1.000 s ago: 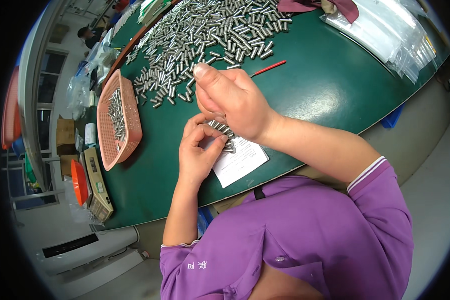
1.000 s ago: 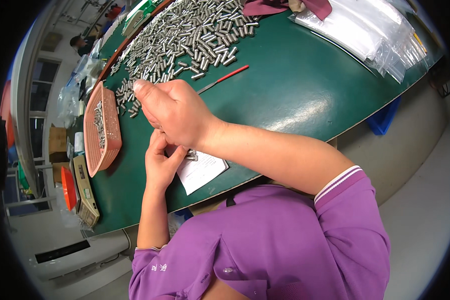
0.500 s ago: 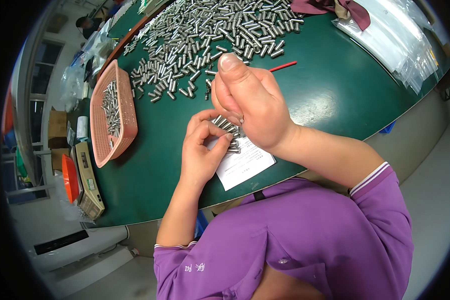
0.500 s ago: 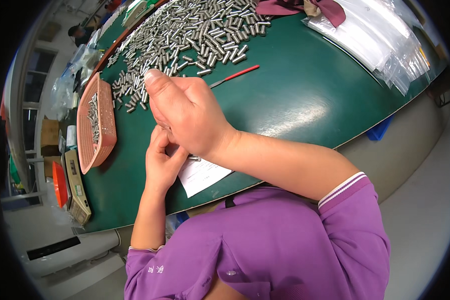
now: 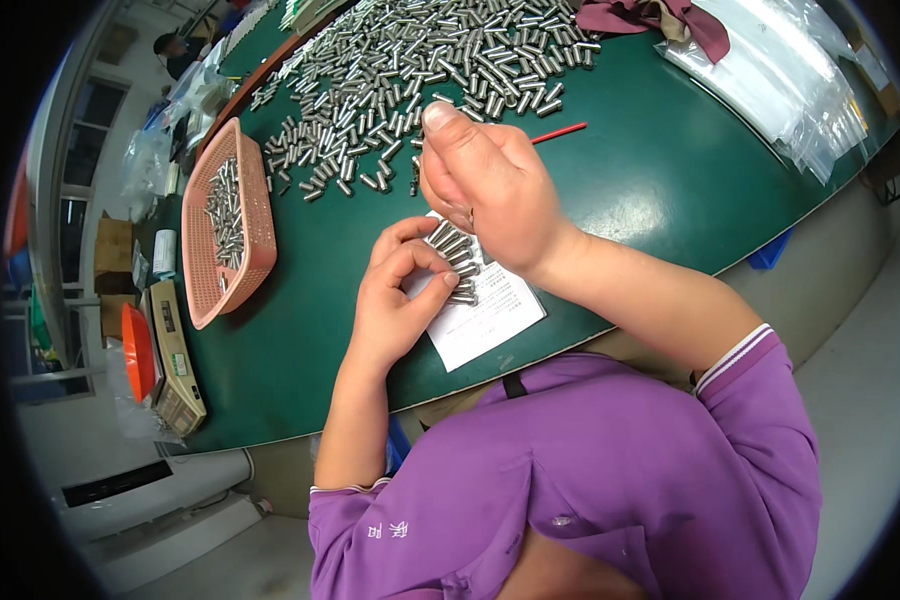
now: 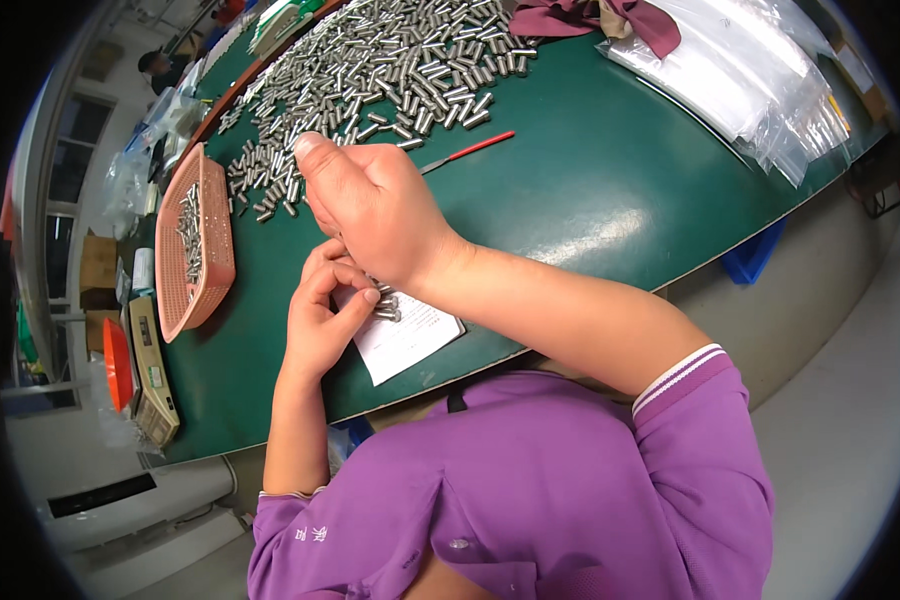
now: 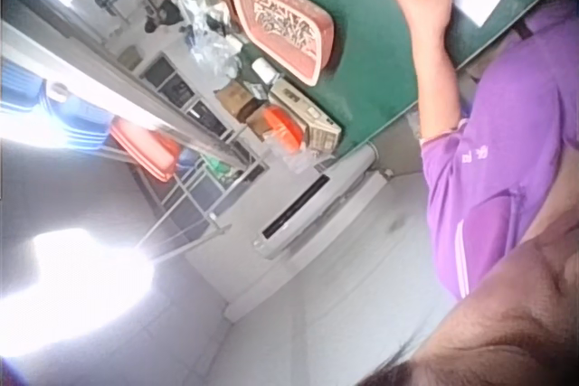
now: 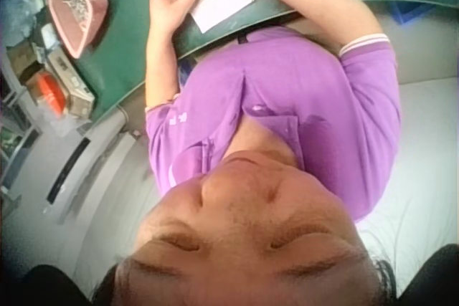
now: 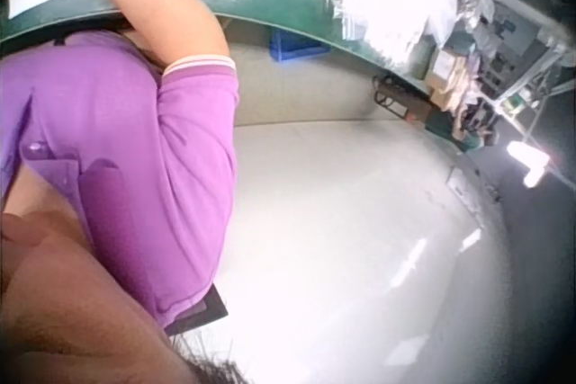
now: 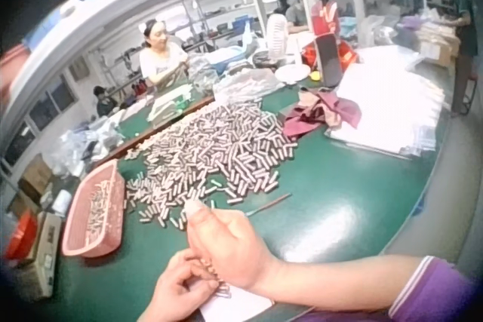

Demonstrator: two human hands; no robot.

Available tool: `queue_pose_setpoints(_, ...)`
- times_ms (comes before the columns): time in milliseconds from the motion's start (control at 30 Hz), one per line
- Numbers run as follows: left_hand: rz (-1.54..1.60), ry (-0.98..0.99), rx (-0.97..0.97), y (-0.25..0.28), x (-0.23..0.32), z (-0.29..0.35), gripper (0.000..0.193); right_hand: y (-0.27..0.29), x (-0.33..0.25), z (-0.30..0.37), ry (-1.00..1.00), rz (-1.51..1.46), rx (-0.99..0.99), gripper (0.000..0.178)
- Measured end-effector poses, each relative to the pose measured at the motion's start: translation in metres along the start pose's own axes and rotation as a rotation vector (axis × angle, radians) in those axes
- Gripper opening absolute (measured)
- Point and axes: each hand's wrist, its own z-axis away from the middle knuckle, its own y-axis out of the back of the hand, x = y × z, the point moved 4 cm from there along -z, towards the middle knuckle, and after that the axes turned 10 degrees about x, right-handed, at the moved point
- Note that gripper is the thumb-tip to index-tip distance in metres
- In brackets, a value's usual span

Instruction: The person sorts small cylindrical metal parts on a green workbench. They pick up individual parts from a large pile, inspect them, and arrange them in a neat row on a white paper sheet. The person uses a small metal tool to adjust the alignment of the parts in the row.

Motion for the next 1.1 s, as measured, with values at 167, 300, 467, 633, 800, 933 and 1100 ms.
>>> queue_pose_setpoints(167,0.002,-0.085,-0.053,0.001,0.005,0.000,0.013,0.004,-0.007,0.012,0.034,0.004,-0.044,0.060)
queue_pose_setpoints(300,-0.028,-0.066,0.010,-0.005,0.007,0.003,0.011,0.010,-0.005,0.011,0.007,-0.046,-0.013,0.060)
queue_pose_setpoints(467,-0.061,-0.060,0.069,-0.013,0.009,0.004,0.011,0.010,-0.013,0.014,-0.025,-0.042,-0.005,0.060)
queue_pose_setpoints(633,-0.046,-0.041,0.092,-0.014,0.010,0.004,0.011,0.007,-0.010,0.018,-0.052,-0.046,-0.053,0.061)
queue_pose_setpoints(800,-0.064,-0.019,0.088,-0.014,0.009,0.003,0.011,0.008,-0.010,0.018,-0.049,-0.048,-0.053,0.061)
queue_pose_setpoints(933,-0.081,-0.008,0.090,-0.013,0.010,0.004,0.010,0.007,-0.009,0.018,-0.027,-0.084,-0.055,0.061)
queue_pose_setpoints(1100,-0.104,-0.047,0.096,-0.013,0.010,0.004,0.010,0.007,-0.012,0.020,-0.027,-0.093,-0.029,0.060)
